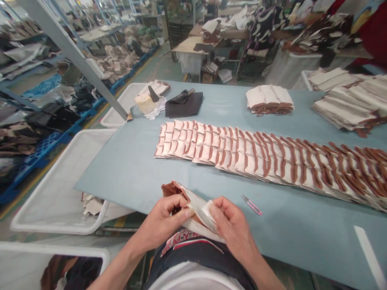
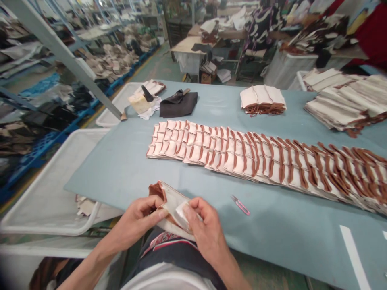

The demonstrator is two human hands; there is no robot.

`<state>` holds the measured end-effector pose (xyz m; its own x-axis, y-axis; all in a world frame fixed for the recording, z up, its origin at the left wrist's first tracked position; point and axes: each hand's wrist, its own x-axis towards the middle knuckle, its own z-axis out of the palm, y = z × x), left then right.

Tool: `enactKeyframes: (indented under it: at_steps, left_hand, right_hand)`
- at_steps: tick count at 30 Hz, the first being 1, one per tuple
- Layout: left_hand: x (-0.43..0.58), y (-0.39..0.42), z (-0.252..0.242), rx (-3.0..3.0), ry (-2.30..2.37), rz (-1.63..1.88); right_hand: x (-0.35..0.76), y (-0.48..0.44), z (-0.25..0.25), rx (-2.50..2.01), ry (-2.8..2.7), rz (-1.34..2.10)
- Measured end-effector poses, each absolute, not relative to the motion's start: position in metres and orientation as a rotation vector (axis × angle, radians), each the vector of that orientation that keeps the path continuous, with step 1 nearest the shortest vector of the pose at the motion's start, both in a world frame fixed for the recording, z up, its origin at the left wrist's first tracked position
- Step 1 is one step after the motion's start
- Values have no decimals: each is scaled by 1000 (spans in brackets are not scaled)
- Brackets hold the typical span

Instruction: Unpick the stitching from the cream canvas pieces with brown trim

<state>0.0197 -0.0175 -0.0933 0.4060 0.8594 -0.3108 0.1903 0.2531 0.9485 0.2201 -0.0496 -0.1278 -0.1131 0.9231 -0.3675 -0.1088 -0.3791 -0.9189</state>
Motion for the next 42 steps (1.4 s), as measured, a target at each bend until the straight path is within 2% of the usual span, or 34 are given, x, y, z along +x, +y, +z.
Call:
enactKeyframes:
  at_steps: [4,9,19,26,42]
  left_hand:
    - [30,-6,-79,1097,1027,687]
    - [41,0,-72,1070,918,720]
    - [56,-2,-77,1224,912,908]
    - [58,0,-73,1073,1017,772]
    - [55,-2,-71,1108,955,716]
  right_hand:
    - [240,-43,-78,-1397,-1297,1351]
    - [239,-41,-42,-1409,-1383,1285]
    - [229,-38,-55,-1425,-1407,996]
    - [224,-37,-52,-1349,-1534,720]
    - [215,-42,-68,-1399,-1513,570]
